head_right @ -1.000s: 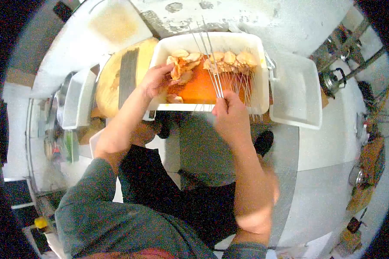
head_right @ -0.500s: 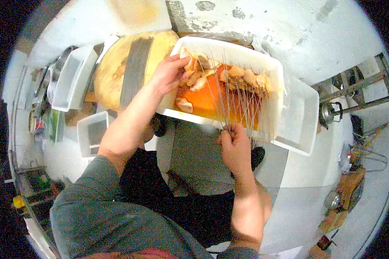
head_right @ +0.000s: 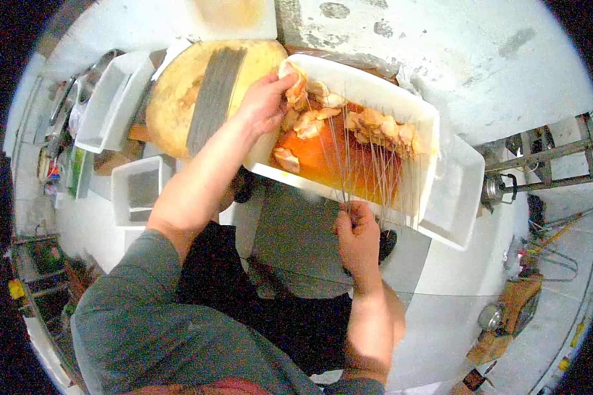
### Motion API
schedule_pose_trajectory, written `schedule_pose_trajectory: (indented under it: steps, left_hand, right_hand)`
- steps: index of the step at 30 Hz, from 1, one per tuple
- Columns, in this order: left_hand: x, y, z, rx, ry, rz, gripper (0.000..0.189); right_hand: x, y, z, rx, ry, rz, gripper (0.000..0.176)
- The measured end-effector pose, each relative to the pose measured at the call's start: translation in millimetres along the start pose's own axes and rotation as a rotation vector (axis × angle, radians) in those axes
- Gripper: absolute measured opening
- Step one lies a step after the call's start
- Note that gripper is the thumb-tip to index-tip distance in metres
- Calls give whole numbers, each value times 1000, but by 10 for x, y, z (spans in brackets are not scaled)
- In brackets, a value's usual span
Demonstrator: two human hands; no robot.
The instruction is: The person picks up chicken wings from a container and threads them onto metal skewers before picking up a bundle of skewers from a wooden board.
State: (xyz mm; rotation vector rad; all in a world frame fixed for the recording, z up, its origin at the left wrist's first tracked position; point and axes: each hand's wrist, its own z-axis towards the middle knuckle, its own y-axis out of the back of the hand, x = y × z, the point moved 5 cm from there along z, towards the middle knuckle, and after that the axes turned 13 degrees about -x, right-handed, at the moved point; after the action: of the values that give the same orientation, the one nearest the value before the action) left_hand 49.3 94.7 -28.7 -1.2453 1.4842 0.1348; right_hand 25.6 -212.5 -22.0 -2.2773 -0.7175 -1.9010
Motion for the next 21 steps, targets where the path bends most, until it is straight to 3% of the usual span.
schedule_pose_trajectory:
  steps: [6, 21]
  left_hand:
    - [-25, -81, -96, 42, -3, -34, 22]
    - [-61, -113, -125, 41, -12, -42, 24]
  right_hand:
    - [-4, 42, -1, 14, 16, -170, 17]
    - [5, 29, 1, -14, 59, -108, 15]
